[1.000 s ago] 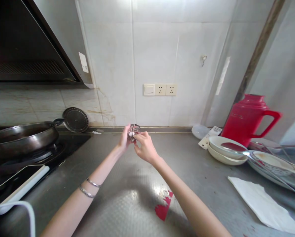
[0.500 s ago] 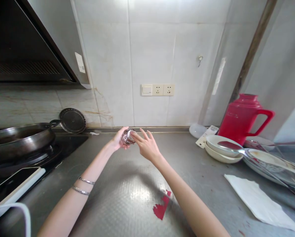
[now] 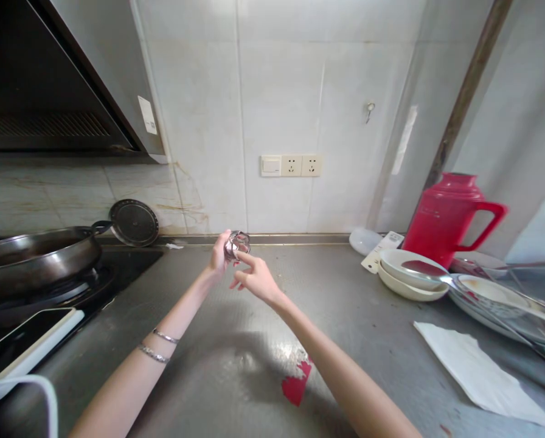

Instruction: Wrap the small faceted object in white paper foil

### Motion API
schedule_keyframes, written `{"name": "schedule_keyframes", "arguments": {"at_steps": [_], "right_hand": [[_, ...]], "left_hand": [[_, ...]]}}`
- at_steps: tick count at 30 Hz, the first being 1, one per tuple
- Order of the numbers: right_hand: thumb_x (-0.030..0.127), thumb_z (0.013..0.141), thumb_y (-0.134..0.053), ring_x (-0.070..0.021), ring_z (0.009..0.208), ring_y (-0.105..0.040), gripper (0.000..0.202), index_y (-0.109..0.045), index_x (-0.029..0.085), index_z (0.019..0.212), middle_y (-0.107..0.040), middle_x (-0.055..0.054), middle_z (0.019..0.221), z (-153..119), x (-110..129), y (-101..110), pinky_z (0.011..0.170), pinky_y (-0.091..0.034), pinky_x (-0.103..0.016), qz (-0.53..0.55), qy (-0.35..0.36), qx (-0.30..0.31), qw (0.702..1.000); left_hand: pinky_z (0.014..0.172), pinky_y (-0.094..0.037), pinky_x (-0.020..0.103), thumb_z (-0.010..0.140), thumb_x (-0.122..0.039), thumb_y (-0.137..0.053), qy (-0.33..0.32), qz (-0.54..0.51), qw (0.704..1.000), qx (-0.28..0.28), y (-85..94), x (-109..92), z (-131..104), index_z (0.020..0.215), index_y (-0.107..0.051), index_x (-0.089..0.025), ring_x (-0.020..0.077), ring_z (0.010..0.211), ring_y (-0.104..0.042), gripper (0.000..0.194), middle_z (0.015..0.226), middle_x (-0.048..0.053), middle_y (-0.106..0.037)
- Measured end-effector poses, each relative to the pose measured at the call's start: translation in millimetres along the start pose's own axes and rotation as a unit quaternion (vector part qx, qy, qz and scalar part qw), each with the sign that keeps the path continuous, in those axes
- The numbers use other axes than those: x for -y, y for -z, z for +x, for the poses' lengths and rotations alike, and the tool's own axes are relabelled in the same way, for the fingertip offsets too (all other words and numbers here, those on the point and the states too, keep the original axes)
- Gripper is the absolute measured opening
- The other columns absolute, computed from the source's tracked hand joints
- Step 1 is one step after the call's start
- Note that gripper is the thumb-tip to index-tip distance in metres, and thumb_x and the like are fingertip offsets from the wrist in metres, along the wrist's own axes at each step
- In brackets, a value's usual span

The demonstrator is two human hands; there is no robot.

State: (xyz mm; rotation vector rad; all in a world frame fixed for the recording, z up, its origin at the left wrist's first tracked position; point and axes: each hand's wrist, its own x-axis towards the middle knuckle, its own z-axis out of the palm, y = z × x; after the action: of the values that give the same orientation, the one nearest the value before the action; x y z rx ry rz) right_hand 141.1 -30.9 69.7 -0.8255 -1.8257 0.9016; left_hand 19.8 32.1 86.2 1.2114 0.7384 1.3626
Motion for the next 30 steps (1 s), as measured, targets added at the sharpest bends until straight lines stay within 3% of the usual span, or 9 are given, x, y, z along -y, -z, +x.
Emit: {"name": "schedule_keyframes", "arguments": {"at_steps": [3, 7, 10, 12, 16, 20, 23, 26, 30], "right_hand": [[0.006, 0.068, -0.043, -0.0149, 0.061, -0.069, 0.057, -0.058, 0.018, 0.121, -0.073, -0.004, 0.087, -0.3, -11.9, 4.8, 0.06, -0.054, -0.024, -0.141, 0.05, -0.047, 0.988], [0.004, 0.073, -0.045, -0.0194, 0.095, -0.067, 0.054, -0.059, 0.027, 0.119, -0.062, -0.002, 0.125, -1.1, -25.0, 23.0, 0.075, -0.054, -0.028, -0.411, 0.143, -0.064, 0.898], [0.004, 0.078, -0.045, -0.0191, 0.092, -0.066, 0.05, -0.059, 0.028, 0.12, -0.059, -0.002, 0.13, -0.4, -25.9, 34.5, 0.072, -0.054, -0.028, -0.512, 0.166, -0.048, 0.842], [0.005, 0.081, -0.045, -0.0185, 0.089, -0.065, 0.046, -0.061, 0.027, 0.118, -0.06, -0.002, 0.128, 0.9, -23.4, 38.4, 0.069, -0.053, -0.027, -0.527, 0.175, -0.045, 0.83], [0.009, 0.085, -0.049, -0.0195, 0.098, -0.058, 0.037, -0.066, 0.029, 0.11, -0.069, -0.003, 0.112, 3.8, -17.0, 41.4, 0.069, -0.053, -0.025, -0.498, 0.197, -0.039, 0.844], [0.015, 0.084, -0.057, -0.0197, 0.096, -0.056, 0.026, -0.07, 0.028, 0.102, -0.07, -0.004, 0.085, 6.0, -15.4, 43.0, 0.07, -0.05, -0.026, -0.435, 0.211, -0.042, 0.874], [0.021, 0.083, -0.06, -0.0176, 0.088, -0.058, 0.017, -0.073, 0.025, 0.093, -0.066, -0.005, 0.081, 8.0, -16.8, 43.6, 0.075, -0.049, -0.028, -0.326, 0.2, -0.105, 0.918], [0.032, 0.08, -0.061, -0.017, 0.079, -0.059, 0.017, -0.073, 0.021, 0.084, -0.066, -0.005, 0.082, 9.7, -16.8, 46.0, 0.074, -0.048, -0.03, -0.183, 0.135, -0.184, 0.956], [0.04, 0.074, -0.062, -0.0161, 0.07, -0.058, 0.026, -0.069, 0.015, 0.079, -0.066, -0.003, 0.073, 8.6, -17.3, 52.8, 0.065, -0.047, -0.026, 0.02, 0.027, -0.271, 0.962]], "left_hand": [[0.032, -0.028, 0.021, 0.077, -0.055, -0.046, -0.019, 0.014, 1.0, 0.013, -0.5, 0.3, 0.1, 0.081, -0.063, -0.011, 0.0103, 0.035, -0.047, 0.047, 0.057, 0.004, -0.063], [0.031, -0.026, 0.021, 0.077, -0.057, -0.047, -0.014, 0.029, 0.999, 0.034, -0.9, 5.4, 1.0, 0.075, -0.063, -0.012, 0.0094, 0.033, -0.043, 0.048, 0.049, 0.001, -0.056], [0.032, -0.027, 0.021, 0.076, -0.058, -0.048, 0.012, 0.037, 0.998, 0.047, -0.8, 7.3, 0.7, 0.07, -0.061, -0.012, 0.0101, 0.033, -0.044, 0.048, 0.046, 0.0, -0.053], [0.032, -0.028, 0.022, 0.077, -0.059, -0.047, 0.025, 0.044, 0.997, 0.057, -0.5, 6.8, 0.3, 0.067, -0.06, -0.013, 0.0109, 0.034, -0.045, 0.048, 0.046, 0.001, -0.053], [0.032, -0.029, 0.022, 0.078, -0.059, -0.044, 0.039, 0.056, 0.996, 0.06, 0.8, 4.9, 0.5, 0.074, -0.062, -0.013, 0.0113, 0.032, -0.046, 0.05, 0.046, 0.001, -0.055], [0.03, -0.028, 0.02, 0.079, -0.056, -0.044, 0.049, 0.059, 0.997, 0.027, 3.4, 2.9, 2.2, 0.079, -0.062, -0.013, 0.0118, 0.031, -0.048, 0.046, 0.049, 0.002, -0.059], [0.03, -0.027, 0.02, 0.08, -0.055, -0.045, 0.065, 0.042, 0.997, 0.011, 5.1, 0.3, 3.5, 0.082, -0.062, -0.013, 0.0124, 0.031, -0.05, 0.045, 0.049, 0.002, -0.061], [0.029, -0.03, 0.02, 0.082, -0.055, -0.042, 0.093, 0.003, 0.996, -0.002, 7.0, -2.1, 3.4, 0.084, -0.062, -0.013, 0.014, 0.033, -0.053, 0.047, 0.055, 0.005, -0.065], [0.03, -0.035, 0.023, 0.085, -0.054, -0.035, 0.142, -0.063, 0.988, 0.005, 13.8, -2.0, -1.1, 0.087, -0.062, -0.012, 0.0166, 0.037, -0.058, 0.05, 0.067, 0.01, -0.069]]}}
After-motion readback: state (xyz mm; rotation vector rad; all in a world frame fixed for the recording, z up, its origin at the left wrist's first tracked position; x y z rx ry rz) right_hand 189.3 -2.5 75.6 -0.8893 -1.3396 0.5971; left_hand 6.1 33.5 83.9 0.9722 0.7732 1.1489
